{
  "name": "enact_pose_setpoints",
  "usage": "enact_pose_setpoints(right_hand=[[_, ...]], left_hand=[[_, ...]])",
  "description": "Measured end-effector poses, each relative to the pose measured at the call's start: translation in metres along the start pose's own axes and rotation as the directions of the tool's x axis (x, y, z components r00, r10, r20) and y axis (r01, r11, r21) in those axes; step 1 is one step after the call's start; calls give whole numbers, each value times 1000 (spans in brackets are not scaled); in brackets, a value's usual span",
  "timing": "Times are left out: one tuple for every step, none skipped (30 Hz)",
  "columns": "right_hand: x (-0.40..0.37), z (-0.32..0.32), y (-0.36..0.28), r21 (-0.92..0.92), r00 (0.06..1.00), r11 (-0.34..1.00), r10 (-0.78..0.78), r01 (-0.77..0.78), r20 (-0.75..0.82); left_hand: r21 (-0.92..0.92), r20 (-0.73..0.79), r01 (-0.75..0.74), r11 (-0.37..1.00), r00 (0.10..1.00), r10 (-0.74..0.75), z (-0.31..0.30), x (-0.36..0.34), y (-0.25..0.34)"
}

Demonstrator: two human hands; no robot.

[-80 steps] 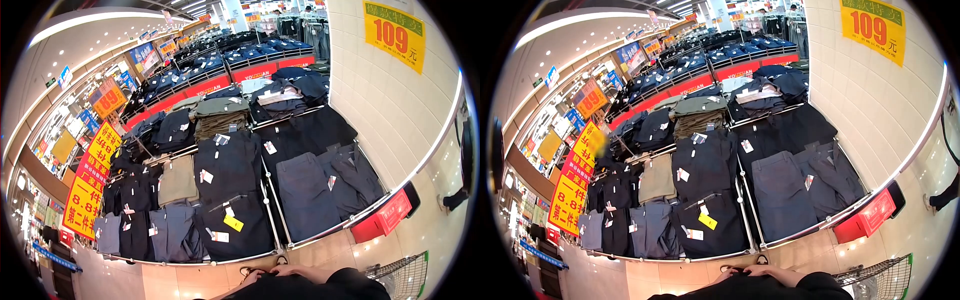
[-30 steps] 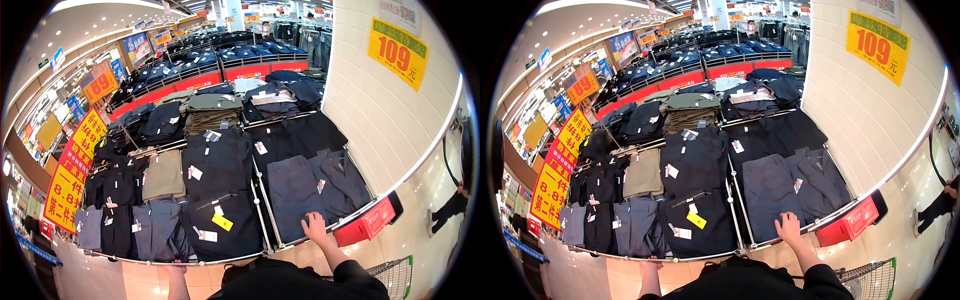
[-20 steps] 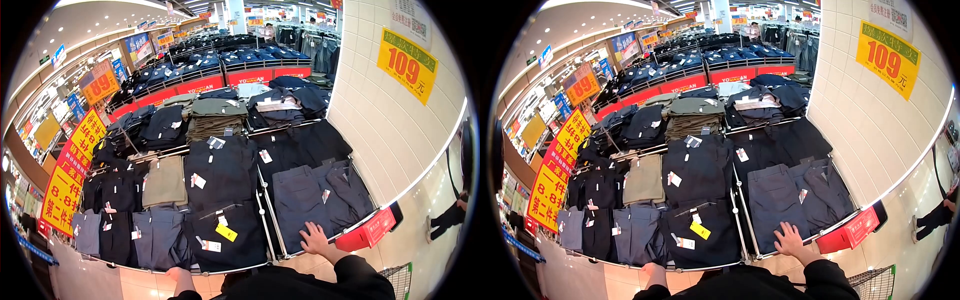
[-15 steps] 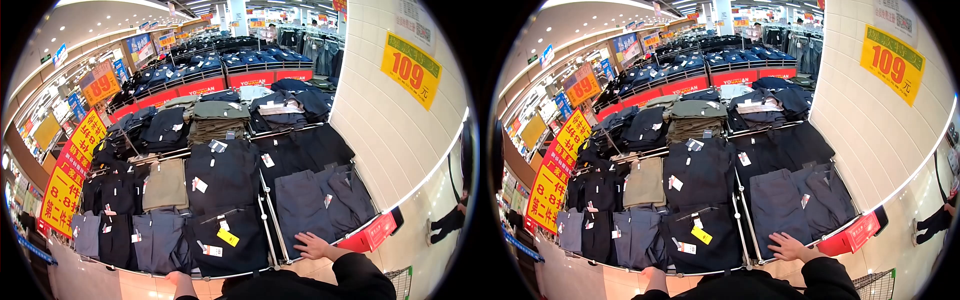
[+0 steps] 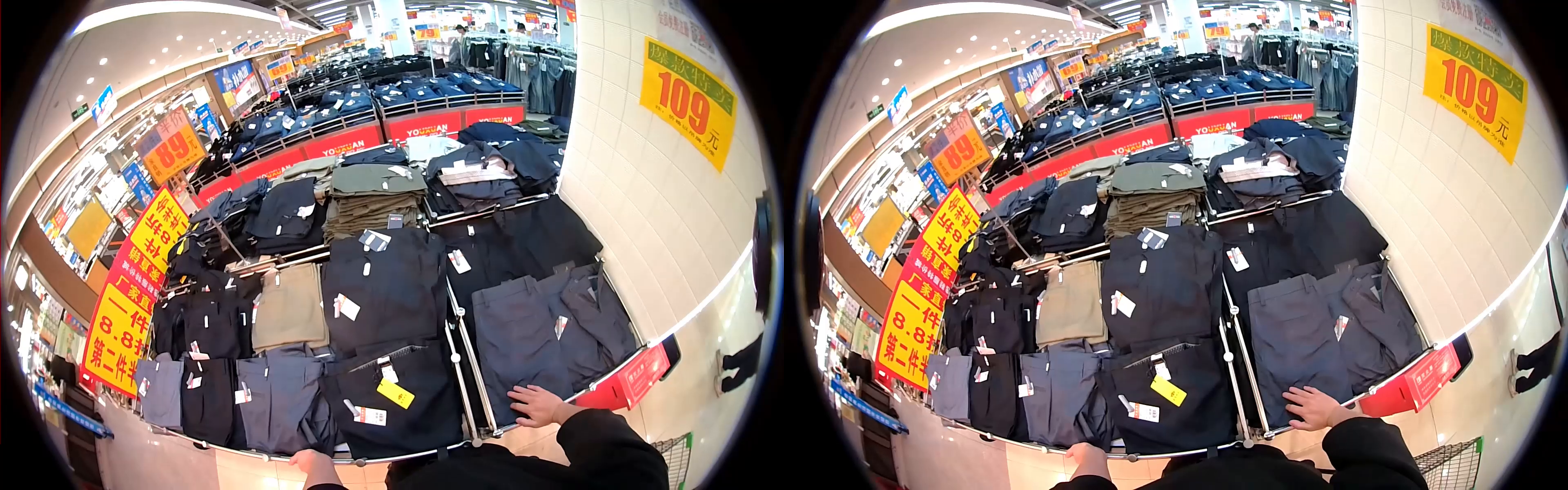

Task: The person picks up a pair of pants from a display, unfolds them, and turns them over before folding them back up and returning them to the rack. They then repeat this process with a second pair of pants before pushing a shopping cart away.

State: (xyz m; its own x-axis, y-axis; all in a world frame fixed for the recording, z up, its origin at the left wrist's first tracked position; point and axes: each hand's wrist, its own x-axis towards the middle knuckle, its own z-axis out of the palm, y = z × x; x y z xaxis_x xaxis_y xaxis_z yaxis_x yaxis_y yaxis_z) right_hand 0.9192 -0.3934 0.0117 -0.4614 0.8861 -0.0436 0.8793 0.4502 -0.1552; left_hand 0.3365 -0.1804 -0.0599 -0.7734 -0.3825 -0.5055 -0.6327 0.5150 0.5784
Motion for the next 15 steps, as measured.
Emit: enact_pose_setpoints(right_hand=[[0,2,1,12,1000,1000,0,0,-6],[-1,4,1,19,1000,1000,0,0,2],[-2,4,1,17,1000,1000,5,-5,-9],[-1,3,1,16,1000,1000,9,-9,-22],[-1,3,1,9,999,1000,7,-7,-32],[-1,3,0,-15,1000,1000,9,-9,-15],[-2,3,0,-4,1000,1000,11,-11,-23],[-1,2,0,5,999,1000,12,-12,-32],[0,0,0,6,999,1000,10,-10,-33],[1,-3,-1,5,999,1000,8,-8,-33],[2,-6,-1,2,999,1000,7,-7,-32],[3,-6,-1,-1,999,1000,5,-5,-33],[3,-6,-1,1,999,1000,6,-6,-41],[3,-6,-1,3,999,1000,6,-6,-48],[3,-8,-1,2,998,1000,7,-7,-57]], left_hand=[[-11,0,14,1000,1000,-14,-8,-15,2],[-23,-1,27,999,1000,-27,-14,-22,3],[36,-16,-21,999,1000,22,-11,-21,1],[41,-25,-24,999,999,25,-10,-19,0],[35,-18,-24,999,1000,25,-10,-17,1],[28,-10,-23,999,1000,24,-9,-14,2],[37,-56,5,999,998,-3,-1,-3,1],[36,-60,5,999,998,-3,7,7,-1],[44,-87,-18,999,996,22,11,12,-1],[53,-112,-40,998,993,46,15,18,-2],[41,-111,-67,997,991,71,19,23,-4],[39,-111,-65,997,991,69,15,17,-3],[25,-74,-46,999,996,48,4,5,-1],[12,-39,-26,1000,999,27,-2,-2,0],[11,-41,-22,1000,999,23,-2,0,0]])
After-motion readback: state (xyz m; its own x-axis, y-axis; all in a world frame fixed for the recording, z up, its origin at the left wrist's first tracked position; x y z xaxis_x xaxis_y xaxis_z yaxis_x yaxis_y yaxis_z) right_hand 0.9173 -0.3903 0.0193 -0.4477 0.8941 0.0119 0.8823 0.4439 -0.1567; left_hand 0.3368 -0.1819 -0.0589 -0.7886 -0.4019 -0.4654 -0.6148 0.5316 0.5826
